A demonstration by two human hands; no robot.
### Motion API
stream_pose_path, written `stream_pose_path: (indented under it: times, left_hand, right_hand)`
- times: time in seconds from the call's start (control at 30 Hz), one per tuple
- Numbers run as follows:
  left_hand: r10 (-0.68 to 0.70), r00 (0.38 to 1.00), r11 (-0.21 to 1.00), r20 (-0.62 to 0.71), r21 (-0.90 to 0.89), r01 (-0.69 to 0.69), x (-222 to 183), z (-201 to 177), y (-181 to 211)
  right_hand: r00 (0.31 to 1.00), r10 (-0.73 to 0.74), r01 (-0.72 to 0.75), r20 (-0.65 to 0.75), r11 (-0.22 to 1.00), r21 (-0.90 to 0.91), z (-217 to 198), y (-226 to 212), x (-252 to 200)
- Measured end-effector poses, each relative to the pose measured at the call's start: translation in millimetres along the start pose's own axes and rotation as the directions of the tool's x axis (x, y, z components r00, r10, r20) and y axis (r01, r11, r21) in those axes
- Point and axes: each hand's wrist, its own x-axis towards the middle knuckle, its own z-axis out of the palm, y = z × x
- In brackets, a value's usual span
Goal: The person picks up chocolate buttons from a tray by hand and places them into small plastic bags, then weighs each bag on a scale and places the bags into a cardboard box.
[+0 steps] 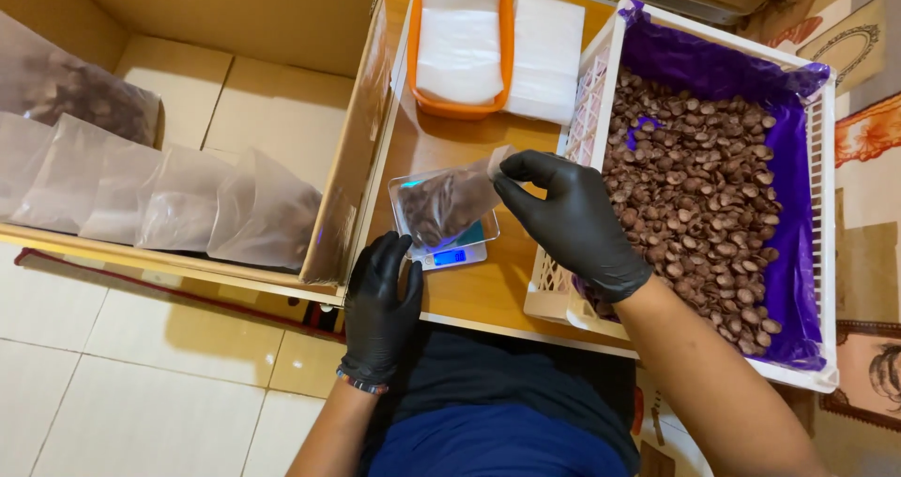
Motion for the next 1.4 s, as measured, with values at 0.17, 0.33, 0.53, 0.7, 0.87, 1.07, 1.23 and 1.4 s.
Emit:
stream_pose_path:
  times: [0.17, 0.33, 0.53, 0.7, 0.87, 1.07, 1.23, 1.4]
  left_hand:
    - [0.004, 1.0, 0.999, -0.016, 0.036, -0.003, 6, -2, 6]
    - [0.054, 0.998, 0.995, -0.03, 0.086, -0.051, 13, -5, 10]
    - [0.033, 0.999, 0.995, -0.014, 0.096, -0.032, 12, -3, 11]
    - [-0.016, 0.999, 0.997, -0.051, 0.069, 0.02, -2, 5, 6]
    - [-0.026, 0.999, 1.0, -0.043, 0.016, 0.027, -9, 0, 7]
    - [0.036, 0.998, 0.988, 0.049, -0.153, -0.028, -22, -8, -1]
    - [0.024, 0.998, 0.982, 0.05, -0.188, -0.014, -24, -8, 1]
    - [0.006, 0.998, 0.975, 0.062, -0.222, 0.008, -27, -8, 4]
  right_hand:
    - [0.998, 0.0, 0.007, 0.061, 0.992, -0.126, -3, 8, 1]
    - [0.991, -0.051, 0.093, 0.126, 0.929, -0.357, -5, 26, -4]
    - [0.973, -0.159, 0.229, 0.166, 0.721, -0.654, -10, 57, -11]
    - [0.958, -0.285, 0.244, 0.038, 0.735, -0.632, -31, 24, -34]
    - [0.926, -0.348, 0.277, -0.148, 0.891, -0.361, -42, 14, -78]
    - [0.822, -0.492, 0.454, -0.288, 0.87, -0.191, -20, 37, -135]
    - [0.795, -0.544, 0.504, -0.267, 0.838, -0.207, -13, 49, -161]
    - [0.789, -0.536, 0.501, -0.3, 0.844, -0.191, -15, 61, -172]
